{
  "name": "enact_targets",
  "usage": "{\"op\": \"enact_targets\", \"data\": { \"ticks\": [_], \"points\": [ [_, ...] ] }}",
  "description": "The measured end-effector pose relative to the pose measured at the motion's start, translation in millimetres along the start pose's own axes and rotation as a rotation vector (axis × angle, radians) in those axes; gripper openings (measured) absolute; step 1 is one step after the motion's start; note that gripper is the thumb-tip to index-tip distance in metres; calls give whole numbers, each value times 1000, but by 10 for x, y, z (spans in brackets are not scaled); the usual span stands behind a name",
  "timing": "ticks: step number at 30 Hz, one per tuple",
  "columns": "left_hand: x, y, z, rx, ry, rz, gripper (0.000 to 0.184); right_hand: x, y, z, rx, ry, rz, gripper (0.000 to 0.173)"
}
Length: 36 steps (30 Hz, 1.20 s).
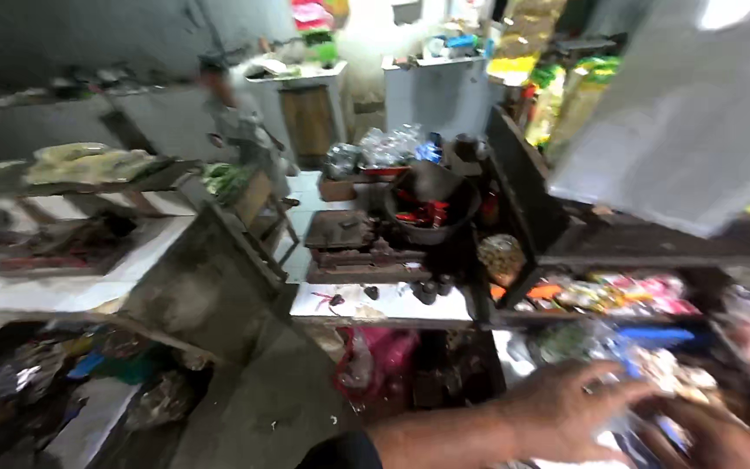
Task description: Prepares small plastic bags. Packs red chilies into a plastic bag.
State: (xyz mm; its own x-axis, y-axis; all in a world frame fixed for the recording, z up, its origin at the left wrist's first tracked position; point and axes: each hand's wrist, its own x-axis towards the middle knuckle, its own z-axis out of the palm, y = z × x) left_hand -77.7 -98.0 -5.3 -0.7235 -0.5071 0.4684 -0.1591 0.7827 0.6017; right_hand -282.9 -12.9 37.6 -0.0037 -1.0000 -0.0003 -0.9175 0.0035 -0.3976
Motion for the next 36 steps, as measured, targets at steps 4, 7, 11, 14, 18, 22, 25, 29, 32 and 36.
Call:
{"op": "enact_targets", "data": {
  "ticks": [4, 7, 11, 14, 18, 22, 25, 29, 32, 36],
  "points": [
    [19, -223, 299, -179, -80, -171, 22, -35, 107, 27, 207, 337, -84, 24],
    [-10, -350, 280, -390, -140, -88, 22, -99, 218, 27, 600, 288, -23, 36],
    [-109, -530, 173, -519, -166, -92, 24, -159, 368, 123, 521, -34, 42, 48],
    [-276, -697, 83, -468, -88, -229, 22, -18, 450, 328, 515, -131, -12, 26],
    [-431, -756, -177, -460, -68, -486, 29, 311, 431, 483, 823, -58, -5, 17],
    [-580, -839, -554, -462, -294, -629, 27, 672, 346, 512, 1018, 34, 119, 17],
    [-746, -979, -614, -1023, 299, -599, 46, 899, 319, 531, 1126, 239, 273, 23],
    [-691, -983, -489, -1248, 422, -581, 113, 1024, 197, 718, 1231, 336, 328, 23],
    [-657, -900, -375, -1093, 397, -662, 38, 981, 144, 896, 1235, 333, 335, 20],
    [-664, -941, -276, -1025, 410, -688, 15, 805, 136, 1087, 1072, 334, 335, 21]
  ]
}}
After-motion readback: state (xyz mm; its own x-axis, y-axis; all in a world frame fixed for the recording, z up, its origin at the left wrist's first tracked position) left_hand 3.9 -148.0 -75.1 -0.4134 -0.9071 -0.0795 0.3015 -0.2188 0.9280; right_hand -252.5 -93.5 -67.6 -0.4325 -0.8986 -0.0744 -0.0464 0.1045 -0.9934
